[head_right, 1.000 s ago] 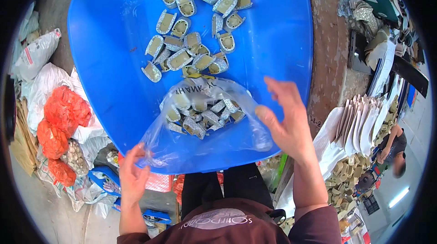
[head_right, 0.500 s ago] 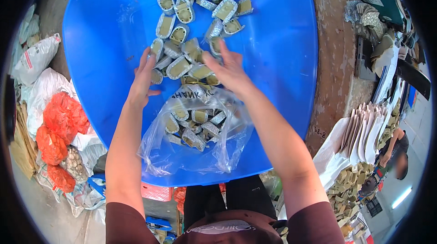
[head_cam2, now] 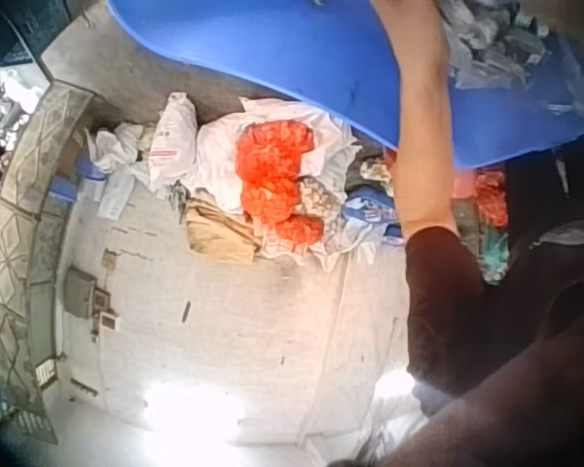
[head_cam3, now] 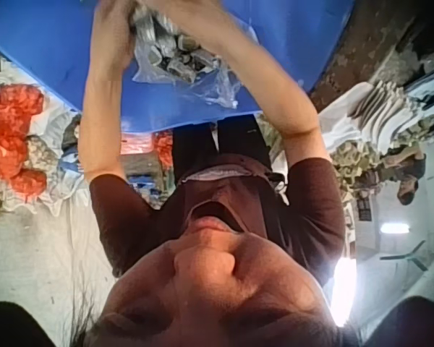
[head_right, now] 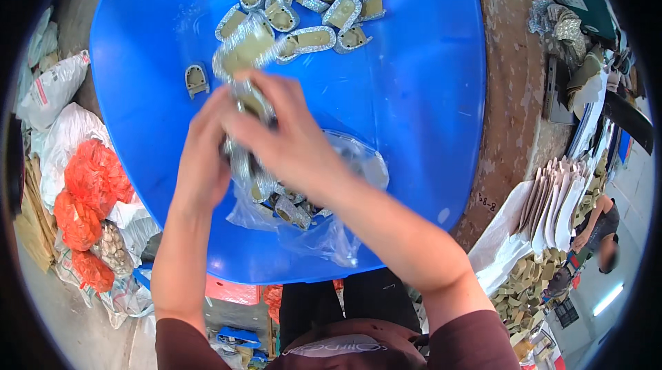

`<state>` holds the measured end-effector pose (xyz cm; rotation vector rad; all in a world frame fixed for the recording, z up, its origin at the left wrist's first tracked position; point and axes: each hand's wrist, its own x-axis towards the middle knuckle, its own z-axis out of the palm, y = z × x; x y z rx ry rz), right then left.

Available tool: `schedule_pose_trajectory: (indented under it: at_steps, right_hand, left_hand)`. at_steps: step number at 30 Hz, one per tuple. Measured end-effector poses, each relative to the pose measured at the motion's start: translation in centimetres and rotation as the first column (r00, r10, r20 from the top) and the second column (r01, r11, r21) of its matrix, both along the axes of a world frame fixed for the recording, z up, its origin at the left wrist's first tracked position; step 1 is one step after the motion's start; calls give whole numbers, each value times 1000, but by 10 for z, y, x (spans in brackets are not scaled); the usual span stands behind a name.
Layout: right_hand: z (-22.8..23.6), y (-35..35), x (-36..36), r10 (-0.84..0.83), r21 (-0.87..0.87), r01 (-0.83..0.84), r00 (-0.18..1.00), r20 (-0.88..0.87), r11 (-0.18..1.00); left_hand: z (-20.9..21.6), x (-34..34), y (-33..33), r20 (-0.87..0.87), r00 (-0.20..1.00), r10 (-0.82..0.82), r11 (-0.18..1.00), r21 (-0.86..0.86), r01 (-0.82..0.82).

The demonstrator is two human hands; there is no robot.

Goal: The person transfers small beige plastic components from a blue basin into a clear plastic bag and ties it shut. They then proceed to attach white adhesive pads to the underside of similar plastic components, peeling the backing and pressing them into place one by one.

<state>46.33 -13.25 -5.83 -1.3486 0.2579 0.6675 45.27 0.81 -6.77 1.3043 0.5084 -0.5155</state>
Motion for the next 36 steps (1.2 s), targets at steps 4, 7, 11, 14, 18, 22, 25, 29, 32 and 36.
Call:
schedule_pose_trajectory:
  at_steps: [4, 7, 11, 14, 18, 22, 25, 29, 32, 36]
  right_hand:
    - [26, -28, -68, 66, -47, -59, 980, 188, 997]
    - [10, -43, -106, 29, -8, -29, 999, 40, 1000]
    - [-17, -62, -124, 414, -478, -269, 881, 229, 836]
    - [-13, -70, -114, 718, -814, -259, 649, 252, 520]
    - [-10, -94, -112, 733, -873, -376, 680, -34, 309]
    - [2, -119, -115, 734, -949, -308, 660, -162, 67]
    - [25, -124, -113, 665, -906, -394, 719, -199, 154]
    - [54, -132, -116, 635, -812, -463, 757, -154, 355]
    - [78, -140, -88, 711, -496, -683, 682, -172, 536]
    - [88, -139, -35, 369, -145, -362, 929, 19, 921]
  left_hand:
    - [33, -52, -6, 80, 955, -287, 950, 148, 273]
    - [11, -85, -14, 130, 912, -390, 909, 214, 358]
    - [-13, -114, -13, 5, 708, -706, 569, 599, 563]
    - [-8, -121, -13, -109, 547, -830, 272, 778, 567]
    - [18, -123, -1, -243, 397, -885, 8, 845, 535]
    - [29, -151, 21, -353, 251, -901, -143, 790, 596]
    - [49, -155, 26, -361, 115, -926, -245, 803, 544]
    - [87, -143, 28, -262, 171, -950, -135, 836, 532]
    - [108, -124, 32, -81, 248, -965, 93, 780, 619]
    - [118, -81, 48, 159, 702, -694, 670, 500, 549]
